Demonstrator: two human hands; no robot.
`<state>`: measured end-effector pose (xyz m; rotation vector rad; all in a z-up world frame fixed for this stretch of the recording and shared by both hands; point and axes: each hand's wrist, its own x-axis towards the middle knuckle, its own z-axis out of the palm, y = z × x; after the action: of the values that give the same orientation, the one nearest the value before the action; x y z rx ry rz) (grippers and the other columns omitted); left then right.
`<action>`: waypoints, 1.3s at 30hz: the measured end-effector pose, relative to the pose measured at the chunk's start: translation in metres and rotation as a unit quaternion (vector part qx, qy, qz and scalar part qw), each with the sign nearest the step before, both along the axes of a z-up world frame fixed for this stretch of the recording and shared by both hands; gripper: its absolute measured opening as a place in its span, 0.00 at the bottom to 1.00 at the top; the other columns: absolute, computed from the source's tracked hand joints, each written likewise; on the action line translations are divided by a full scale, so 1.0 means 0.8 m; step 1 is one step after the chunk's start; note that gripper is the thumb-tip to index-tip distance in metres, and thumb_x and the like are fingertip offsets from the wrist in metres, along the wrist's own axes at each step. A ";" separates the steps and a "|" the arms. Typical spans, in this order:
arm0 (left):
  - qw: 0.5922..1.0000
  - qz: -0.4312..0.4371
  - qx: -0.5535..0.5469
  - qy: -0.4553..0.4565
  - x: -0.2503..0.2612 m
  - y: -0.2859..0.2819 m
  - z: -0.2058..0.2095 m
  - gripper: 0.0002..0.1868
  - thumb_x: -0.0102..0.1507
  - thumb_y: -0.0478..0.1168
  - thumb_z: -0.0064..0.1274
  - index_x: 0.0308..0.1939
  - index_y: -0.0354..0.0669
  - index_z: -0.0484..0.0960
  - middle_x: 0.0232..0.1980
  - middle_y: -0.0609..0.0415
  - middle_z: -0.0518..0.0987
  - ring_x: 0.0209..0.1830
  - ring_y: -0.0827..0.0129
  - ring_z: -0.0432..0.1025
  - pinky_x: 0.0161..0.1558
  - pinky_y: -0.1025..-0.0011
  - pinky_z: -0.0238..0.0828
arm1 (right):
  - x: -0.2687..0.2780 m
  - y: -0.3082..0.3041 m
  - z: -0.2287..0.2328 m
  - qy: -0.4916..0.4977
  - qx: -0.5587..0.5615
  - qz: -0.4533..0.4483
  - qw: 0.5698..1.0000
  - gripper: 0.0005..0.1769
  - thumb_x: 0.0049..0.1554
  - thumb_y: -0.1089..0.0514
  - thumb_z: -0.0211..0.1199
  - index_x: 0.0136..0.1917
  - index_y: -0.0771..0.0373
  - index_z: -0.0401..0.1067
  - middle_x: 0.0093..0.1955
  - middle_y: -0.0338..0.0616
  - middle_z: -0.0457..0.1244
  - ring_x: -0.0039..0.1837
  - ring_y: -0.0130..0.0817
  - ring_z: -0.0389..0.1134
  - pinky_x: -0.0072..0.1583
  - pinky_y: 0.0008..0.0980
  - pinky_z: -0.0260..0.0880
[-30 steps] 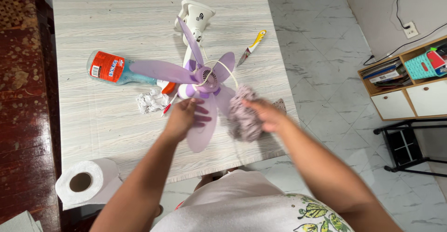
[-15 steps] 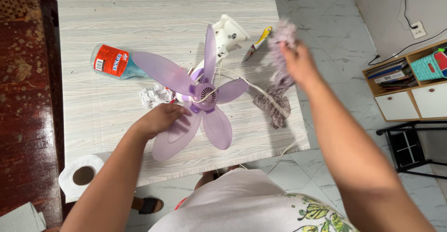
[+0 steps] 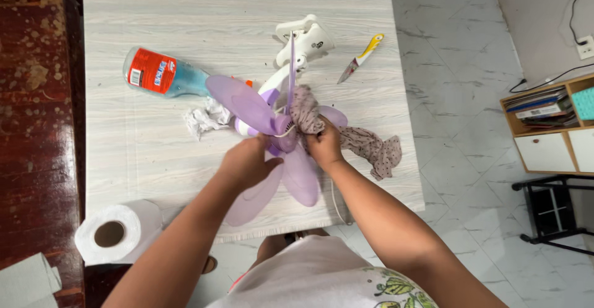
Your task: The person cleans a small purple clip-on fan by wiping the blades, motor housing, and clip with a cloth and applying a cleaning spray.
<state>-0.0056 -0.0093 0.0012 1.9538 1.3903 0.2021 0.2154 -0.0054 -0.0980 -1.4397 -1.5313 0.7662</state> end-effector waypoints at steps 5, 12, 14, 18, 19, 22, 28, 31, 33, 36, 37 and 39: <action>0.993 0.046 -0.103 0.029 0.005 0.029 0.022 0.32 0.56 0.54 0.69 0.56 0.39 0.77 0.34 0.42 0.87 0.34 0.57 0.81 0.41 0.61 0.76 | -0.004 0.003 0.025 0.160 0.035 -0.127 0.978 0.13 0.56 0.65 0.65 0.55 0.63 0.73 0.53 0.45 0.69 0.54 0.37 0.71 0.57 0.35 0.74; 0.928 0.106 -0.307 -0.184 0.020 0.050 0.014 0.42 0.55 0.36 0.65 0.68 0.36 0.59 0.40 0.41 0.83 0.23 0.59 0.78 0.18 0.68 0.76 | -0.039 -0.020 0.056 0.044 -0.027 -0.145 0.988 0.14 0.70 0.53 0.54 0.53 0.66 0.72 0.49 0.47 0.64 0.49 0.40 0.67 0.51 0.35 0.72; 0.936 0.072 -0.258 -0.229 0.027 0.046 -0.003 0.38 0.57 0.35 0.62 0.68 0.36 0.60 0.42 0.40 0.81 0.23 0.61 0.79 0.17 0.68 0.78 | -0.042 -0.022 0.067 -0.115 0.134 -0.130 0.976 0.10 0.65 0.59 0.61 0.55 0.69 0.74 0.54 0.52 0.63 0.53 0.44 0.67 0.53 0.39 0.70; 0.912 0.081 -0.296 -0.272 0.016 0.049 -0.032 0.35 0.57 0.29 0.59 0.67 0.36 0.63 0.43 0.43 0.82 0.31 0.62 0.81 0.20 0.68 0.80 | -0.002 0.002 0.055 -0.109 -0.043 -0.081 0.990 0.10 0.59 0.56 0.65 0.46 0.66 0.76 0.46 0.50 0.66 0.46 0.42 0.70 0.48 0.42 0.70; 0.906 0.071 -0.294 -0.295 0.013 0.045 -0.035 0.31 0.60 0.29 0.59 0.65 0.34 0.66 0.44 0.46 0.83 0.37 0.65 0.83 0.21 0.69 0.82 | 0.017 0.013 0.043 -0.146 -0.129 -0.098 0.976 0.10 0.60 0.56 0.64 0.45 0.66 0.75 0.46 0.49 0.67 0.47 0.42 0.71 0.50 0.43 0.70; 0.897 0.087 -0.302 -0.311 0.003 0.027 -0.029 0.36 0.59 0.27 0.54 0.68 0.40 0.55 0.43 0.45 0.81 0.39 0.61 0.82 0.21 0.68 0.81 | 0.087 0.051 0.004 -0.199 -0.003 -0.118 0.973 0.07 0.58 0.60 0.65 0.48 0.67 0.77 0.47 0.53 0.67 0.48 0.50 0.69 0.50 0.44 0.70; 0.904 0.107 -0.292 -0.292 -0.022 0.022 0.005 0.33 0.60 0.29 0.56 0.68 0.39 0.60 0.42 0.42 0.82 0.37 0.63 0.81 0.21 0.69 0.79 | 0.158 0.075 0.002 -0.089 -0.143 -0.245 0.955 0.17 0.58 0.49 0.71 0.52 0.65 0.76 0.50 0.53 0.69 0.52 0.49 0.69 0.54 0.41 0.69; 0.912 0.100 -0.263 -0.298 -0.038 0.027 0.050 0.30 0.59 0.27 0.56 0.64 0.38 0.63 0.44 0.48 0.82 0.36 0.66 0.80 0.22 0.68 0.78 | 0.130 0.065 0.073 -0.063 -0.173 -0.209 0.960 0.23 0.53 0.50 0.74 0.55 0.64 0.70 0.53 0.50 0.68 0.55 0.46 0.68 0.54 0.40 0.69; 0.931 0.087 -0.233 -0.267 -0.042 0.034 0.087 0.28 0.58 0.28 0.55 0.62 0.39 0.68 0.42 0.49 0.82 0.37 0.69 0.80 0.23 0.68 0.79 | 0.110 0.061 0.141 -0.119 -0.150 -0.185 0.964 0.33 0.46 0.52 0.79 0.57 0.64 0.65 0.54 0.45 0.66 0.55 0.40 0.68 0.54 0.38 0.69; 0.964 0.060 -0.194 -0.173 -0.046 0.041 0.140 0.20 0.58 0.30 0.56 0.55 0.37 0.78 0.40 0.50 0.84 0.32 0.69 0.79 0.25 0.68 0.80 | 0.076 0.061 0.240 -0.276 0.245 -0.053 0.928 0.39 0.41 0.58 0.75 0.65 0.71 0.69 0.62 0.55 0.61 0.62 0.47 0.63 0.56 0.45 0.70; 0.975 0.042 -0.187 -0.111 -0.046 0.044 0.155 0.17 0.59 0.32 0.57 0.52 0.35 0.83 0.38 0.50 0.86 0.28 0.67 0.80 0.27 0.68 0.78 | 0.065 0.070 0.267 -0.251 0.104 0.031 0.962 0.32 0.44 0.56 0.76 0.61 0.65 0.72 0.63 0.50 0.61 0.63 0.43 0.63 0.53 0.39 0.73; 0.984 0.015 -0.169 -0.059 -0.040 0.053 0.183 0.16 0.59 0.34 0.58 0.52 0.34 0.83 0.39 0.49 0.87 0.26 0.66 0.79 0.28 0.68 0.77 | 0.044 0.075 0.306 -0.218 -0.031 0.117 0.968 0.24 0.48 0.54 0.77 0.57 0.59 0.76 0.64 0.45 0.61 0.65 0.39 0.62 0.49 0.34 0.76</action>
<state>-0.0375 0.0328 0.1478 1.6163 1.2844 0.0871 0.2506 0.0544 0.1467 -1.5615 -2.0582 0.6649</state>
